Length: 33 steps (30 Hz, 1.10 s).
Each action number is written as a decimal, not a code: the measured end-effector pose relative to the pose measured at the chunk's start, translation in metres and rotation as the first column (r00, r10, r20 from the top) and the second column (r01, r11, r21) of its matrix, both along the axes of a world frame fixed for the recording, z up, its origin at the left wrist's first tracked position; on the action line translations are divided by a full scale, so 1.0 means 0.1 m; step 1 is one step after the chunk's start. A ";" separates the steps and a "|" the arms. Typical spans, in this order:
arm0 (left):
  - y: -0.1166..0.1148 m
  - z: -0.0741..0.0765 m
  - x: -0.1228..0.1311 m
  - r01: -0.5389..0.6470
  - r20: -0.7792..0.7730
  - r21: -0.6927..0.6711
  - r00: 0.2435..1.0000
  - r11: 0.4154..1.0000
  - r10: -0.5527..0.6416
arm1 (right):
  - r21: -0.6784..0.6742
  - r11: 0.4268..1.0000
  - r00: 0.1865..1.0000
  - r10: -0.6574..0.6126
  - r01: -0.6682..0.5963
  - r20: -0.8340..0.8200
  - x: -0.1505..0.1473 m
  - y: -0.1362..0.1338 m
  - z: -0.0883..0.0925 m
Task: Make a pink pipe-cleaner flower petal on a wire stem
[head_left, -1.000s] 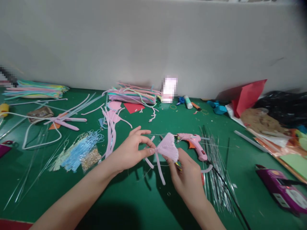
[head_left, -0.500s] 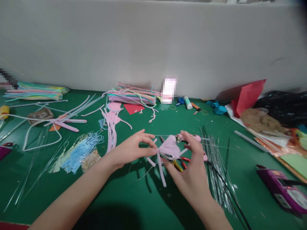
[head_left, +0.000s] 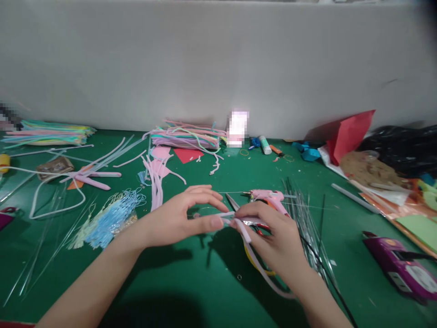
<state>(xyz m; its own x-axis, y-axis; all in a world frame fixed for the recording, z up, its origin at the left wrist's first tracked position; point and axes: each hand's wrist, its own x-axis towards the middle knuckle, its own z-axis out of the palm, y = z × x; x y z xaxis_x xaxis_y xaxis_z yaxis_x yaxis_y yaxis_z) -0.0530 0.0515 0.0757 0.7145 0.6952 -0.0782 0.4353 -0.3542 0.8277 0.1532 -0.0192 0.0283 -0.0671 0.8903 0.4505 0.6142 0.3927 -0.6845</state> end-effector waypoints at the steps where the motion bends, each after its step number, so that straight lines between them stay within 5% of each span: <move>1: -0.05 0.05 -0.01 0.019 -0.026 0.019 1.000 1.000 -0.019 | -0.025 0.999 0.999 0.027 -0.027 -0.018 0.00 0.00 0.00; 5: -0.19 0.14 0.05 -0.051 -0.089 0.137 0.994 0.989 0.063 | -0.147 0.982 0.988 0.102 -0.119 -0.120 -0.02 0.00 -0.01; 10: -0.16 0.07 0.12 -0.178 -0.041 0.156 0.982 0.972 0.186 | -0.263 0.963 0.959 -0.021 -0.056 -0.281 -0.04 0.00 0.01; 17: -0.09 -0.01 0.13 -0.223 -0.034 0.140 0.973 0.965 0.229 | -0.265 0.959 0.884 -0.034 -0.103 -0.467 -0.01 0.02 -0.03; 20: -0.09 0.02 0.12 -0.287 -0.003 0.118 0.957 0.951 0.290 | -0.162 0.985 0.887 -0.130 0.063 -0.444 0.03 0.03 -0.10; 23: -0.07 0.10 0.09 -0.367 0.063 0.027 0.929 0.930 0.365 | 0.026 0.966 0.903 -0.232 0.259 -0.362 0.10 0.02 -0.21; 25: -0.05 0.17 0.07 -0.380 0.125 -0.071 0.914 0.922 0.386 | 0.117 0.953 0.935 -0.243 0.280 -0.258 0.16 0.00 -0.28; 29: -0.01 0.23 0.06 -0.329 0.229 -0.295 0.887 0.897 0.400 | 0.241 0.956 0.983 -0.141 0.165 -0.114 0.19 -0.04 -0.34; 33: -0.01 0.12 0.09 -0.249 0.257 -0.537 0.861 0.806 0.438 | 0.342 0.938 0.999 -0.050 0.054 -0.022 0.12 -0.03 -0.25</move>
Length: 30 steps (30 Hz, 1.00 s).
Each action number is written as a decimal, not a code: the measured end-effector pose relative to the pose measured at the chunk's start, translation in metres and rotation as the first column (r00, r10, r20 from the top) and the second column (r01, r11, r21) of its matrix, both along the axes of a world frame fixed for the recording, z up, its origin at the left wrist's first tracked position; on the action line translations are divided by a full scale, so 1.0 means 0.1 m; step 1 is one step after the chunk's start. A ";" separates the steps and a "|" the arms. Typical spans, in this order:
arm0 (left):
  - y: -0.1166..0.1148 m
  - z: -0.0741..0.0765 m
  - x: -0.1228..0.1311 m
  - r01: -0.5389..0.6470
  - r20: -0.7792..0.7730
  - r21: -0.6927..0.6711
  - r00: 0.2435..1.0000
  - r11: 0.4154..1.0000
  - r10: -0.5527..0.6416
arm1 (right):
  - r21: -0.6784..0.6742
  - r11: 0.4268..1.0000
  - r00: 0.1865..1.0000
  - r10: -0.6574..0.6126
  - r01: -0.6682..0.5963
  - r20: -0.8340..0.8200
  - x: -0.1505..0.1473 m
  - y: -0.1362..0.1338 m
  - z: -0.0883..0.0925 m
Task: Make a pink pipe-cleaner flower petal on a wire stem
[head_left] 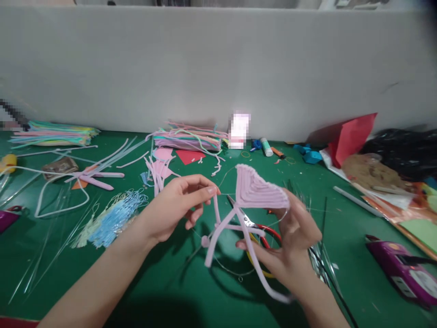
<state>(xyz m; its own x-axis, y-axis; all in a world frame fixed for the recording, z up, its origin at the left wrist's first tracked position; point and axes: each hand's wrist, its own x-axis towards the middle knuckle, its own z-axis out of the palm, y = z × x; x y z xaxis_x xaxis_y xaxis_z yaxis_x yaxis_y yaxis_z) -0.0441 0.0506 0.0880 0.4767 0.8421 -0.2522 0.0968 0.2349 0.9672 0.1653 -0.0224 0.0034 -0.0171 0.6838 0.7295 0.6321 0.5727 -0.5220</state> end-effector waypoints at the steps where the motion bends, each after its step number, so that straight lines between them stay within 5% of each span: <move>1: 0.00 -0.04 0.01 0.001 0.030 -0.036 1.000 0.999 0.000 | 0.034 0.999 1.000 0.009 -0.010 0.018 -0.01 0.00 0.04; 4: -0.02 -0.16 0.03 -0.009 0.079 -0.092 0.997 0.996 0.016 | 0.060 0.997 0.994 0.050 -0.057 0.100 -0.02 -0.01 0.17; 11: -0.05 -0.36 0.05 -0.063 0.104 -0.154 0.991 0.986 0.079 | -0.241 0.967 0.949 0.153 -0.087 0.274 0.07 -0.11 0.24; 20: -0.16 -0.57 0.03 -0.103 0.085 -0.235 0.988 0.967 0.126 | -0.454 0.837 0.948 0.311 -0.306 -0.066 0.03 -0.15 0.25; 24: -0.19 -0.56 0.05 -0.121 0.089 -0.255 0.985 0.959 0.148 | -0.489 0.825 0.959 0.234 -0.284 -0.162 -0.01 -0.14 0.14; 30: -0.33 -0.54 0.05 -0.056 0.063 -0.203 0.996 0.978 0.070 | -0.538 0.836 0.948 -0.071 -0.114 -0.311 -0.11 -0.06 0.00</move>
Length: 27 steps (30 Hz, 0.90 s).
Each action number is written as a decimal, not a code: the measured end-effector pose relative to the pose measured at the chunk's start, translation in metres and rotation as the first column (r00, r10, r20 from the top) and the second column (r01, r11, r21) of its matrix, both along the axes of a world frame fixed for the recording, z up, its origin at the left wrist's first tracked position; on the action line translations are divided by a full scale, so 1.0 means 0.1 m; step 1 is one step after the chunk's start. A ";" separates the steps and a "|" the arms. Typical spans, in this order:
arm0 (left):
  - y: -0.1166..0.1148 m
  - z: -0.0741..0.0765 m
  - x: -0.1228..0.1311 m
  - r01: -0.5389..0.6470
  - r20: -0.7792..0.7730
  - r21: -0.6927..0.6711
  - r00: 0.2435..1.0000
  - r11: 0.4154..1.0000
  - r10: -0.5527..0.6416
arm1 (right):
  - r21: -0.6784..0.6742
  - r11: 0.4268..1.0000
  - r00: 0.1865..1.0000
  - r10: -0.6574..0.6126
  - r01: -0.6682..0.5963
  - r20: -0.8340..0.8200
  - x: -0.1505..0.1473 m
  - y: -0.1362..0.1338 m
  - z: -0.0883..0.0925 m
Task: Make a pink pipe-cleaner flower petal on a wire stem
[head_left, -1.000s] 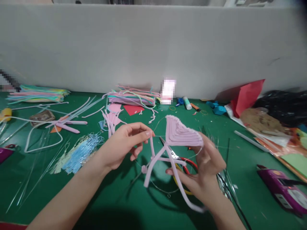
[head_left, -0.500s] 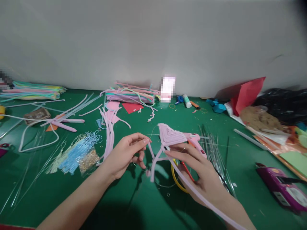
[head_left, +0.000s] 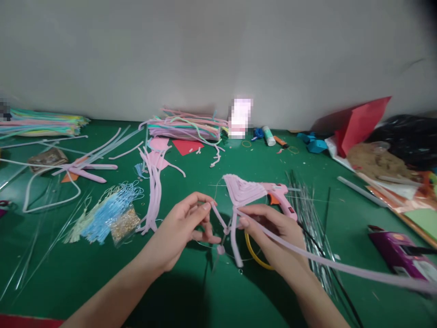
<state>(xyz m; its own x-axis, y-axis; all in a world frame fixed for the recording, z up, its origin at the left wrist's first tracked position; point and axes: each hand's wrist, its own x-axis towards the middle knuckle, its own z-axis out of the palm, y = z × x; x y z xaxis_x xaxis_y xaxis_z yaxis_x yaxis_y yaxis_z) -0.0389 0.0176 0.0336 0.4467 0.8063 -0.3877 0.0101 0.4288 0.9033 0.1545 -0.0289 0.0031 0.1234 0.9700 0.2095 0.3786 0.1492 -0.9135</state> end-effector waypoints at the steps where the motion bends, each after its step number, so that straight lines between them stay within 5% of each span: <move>1: -0.02 -0.02 -0.01 0.017 -0.076 0.092 0.997 0.996 -0.010 | -0.004 1.000 0.999 -0.030 0.030 -0.020 -0.02 0.01 0.00; 3: -0.06 -0.07 -0.01 0.098 -0.305 0.382 0.952 0.919 0.025 | -0.009 0.998 0.996 -0.067 0.066 -0.063 -0.05 0.03 0.03; 6: -0.08 -0.12 0.01 0.356 -0.559 0.736 0.800 0.576 0.219 | -0.002 0.994 0.992 -0.107 0.107 -0.067 -0.08 0.04 0.05; 8: -0.08 -0.10 0.03 0.480 -0.591 0.796 0.748 0.370 0.303 | 0.008 0.992 0.991 -0.124 0.124 -0.043 -0.08 0.04 0.05; 9: -0.08 -0.07 0.04 0.516 -0.598 0.798 0.741 0.312 0.305 | 0.014 0.992 0.991 -0.127 0.127 -0.032 -0.07 0.04 0.04; 12: -0.09 0.01 0.07 0.592 -0.662 0.731 0.735 0.339 0.147 | 0.031 0.994 0.995 -0.102 0.103 -0.007 -0.04 0.03 0.00; 15: -0.10 0.03 0.09 0.506 -0.613 0.772 0.752 0.385 0.241 | 0.017 0.996 0.996 -0.085 0.084 0.014 -0.03 0.03 -0.04; 20: -0.06 -0.06 0.17 0.493 -0.534 0.843 0.727 0.214 0.430 | 0.009 0.998 0.998 -0.064 0.063 0.021 -0.08 0.02 -0.06; 23: -0.04 -0.09 0.20 0.511 -0.535 0.840 0.725 0.181 0.433 | 0.016 0.999 0.998 -0.049 0.048 0.029 -0.10 0.01 -0.06; 27: -0.02 -0.10 0.18 0.470 -0.552 0.831 0.758 0.296 0.347 | 0.029 0.999 0.999 -0.026 0.025 0.044 -0.11 0.02 -0.07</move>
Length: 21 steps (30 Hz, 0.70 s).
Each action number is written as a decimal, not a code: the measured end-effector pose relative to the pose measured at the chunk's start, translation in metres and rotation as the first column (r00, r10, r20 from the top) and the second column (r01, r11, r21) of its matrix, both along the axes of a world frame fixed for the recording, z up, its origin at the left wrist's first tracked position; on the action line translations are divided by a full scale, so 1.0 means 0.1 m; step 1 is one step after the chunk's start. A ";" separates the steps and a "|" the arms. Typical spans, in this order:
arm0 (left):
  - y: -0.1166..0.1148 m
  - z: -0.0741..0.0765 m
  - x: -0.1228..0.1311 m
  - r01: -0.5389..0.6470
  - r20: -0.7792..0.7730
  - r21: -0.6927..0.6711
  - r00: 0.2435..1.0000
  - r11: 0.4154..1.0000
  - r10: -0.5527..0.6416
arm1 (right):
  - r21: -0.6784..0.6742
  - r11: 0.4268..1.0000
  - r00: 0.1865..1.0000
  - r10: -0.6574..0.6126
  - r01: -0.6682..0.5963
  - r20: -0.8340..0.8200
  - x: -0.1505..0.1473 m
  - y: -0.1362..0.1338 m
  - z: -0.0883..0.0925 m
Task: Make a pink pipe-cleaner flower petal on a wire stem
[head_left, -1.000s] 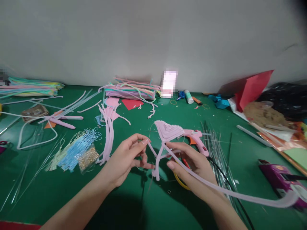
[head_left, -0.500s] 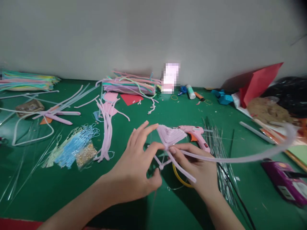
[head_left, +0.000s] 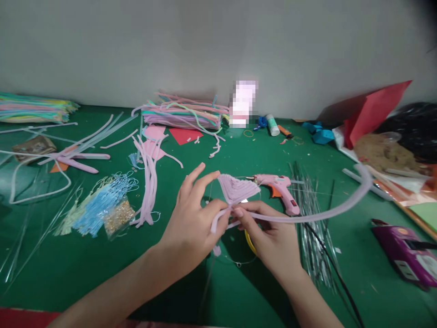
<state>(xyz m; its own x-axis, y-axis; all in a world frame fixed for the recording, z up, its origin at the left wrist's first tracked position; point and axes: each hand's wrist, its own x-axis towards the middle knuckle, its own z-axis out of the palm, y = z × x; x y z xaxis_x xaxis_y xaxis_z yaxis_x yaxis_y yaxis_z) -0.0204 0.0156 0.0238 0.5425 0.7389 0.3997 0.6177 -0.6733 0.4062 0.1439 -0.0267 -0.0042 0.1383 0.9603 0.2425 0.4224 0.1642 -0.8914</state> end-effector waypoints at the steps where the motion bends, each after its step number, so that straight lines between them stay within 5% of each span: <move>1: 0.01 0.00 -0.01 -0.001 0.019 -0.054 1.000 0.999 0.002 | -0.004 1.000 1.000 0.013 -0.013 -0.008 0.00 0.00 0.00; 4: 0.03 0.01 -0.03 0.006 0.049 -0.114 0.999 0.993 0.000 | 0.010 0.999 0.999 0.034 -0.034 -0.004 0.01 0.00 0.00; 16: -0.06 0.02 0.04 -0.042 -0.019 0.190 0.999 0.981 0.046 | -0.091 0.990 0.993 -0.113 0.111 -0.023 -0.16 -0.03 0.10; 21: -0.03 0.03 0.02 -0.009 -0.012 0.134 1.000 0.991 0.011 | 0.046 0.995 0.995 -0.095 0.093 0.023 -0.14 0.00 0.04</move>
<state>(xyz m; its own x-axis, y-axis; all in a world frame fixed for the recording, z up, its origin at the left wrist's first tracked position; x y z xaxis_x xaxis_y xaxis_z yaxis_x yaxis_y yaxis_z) -0.0185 0.0130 0.0263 0.5413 0.6845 0.4883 0.6294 -0.7149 0.3045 0.1299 -0.0267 -0.0007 0.2207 0.9314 0.2894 0.4603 0.1621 -0.8728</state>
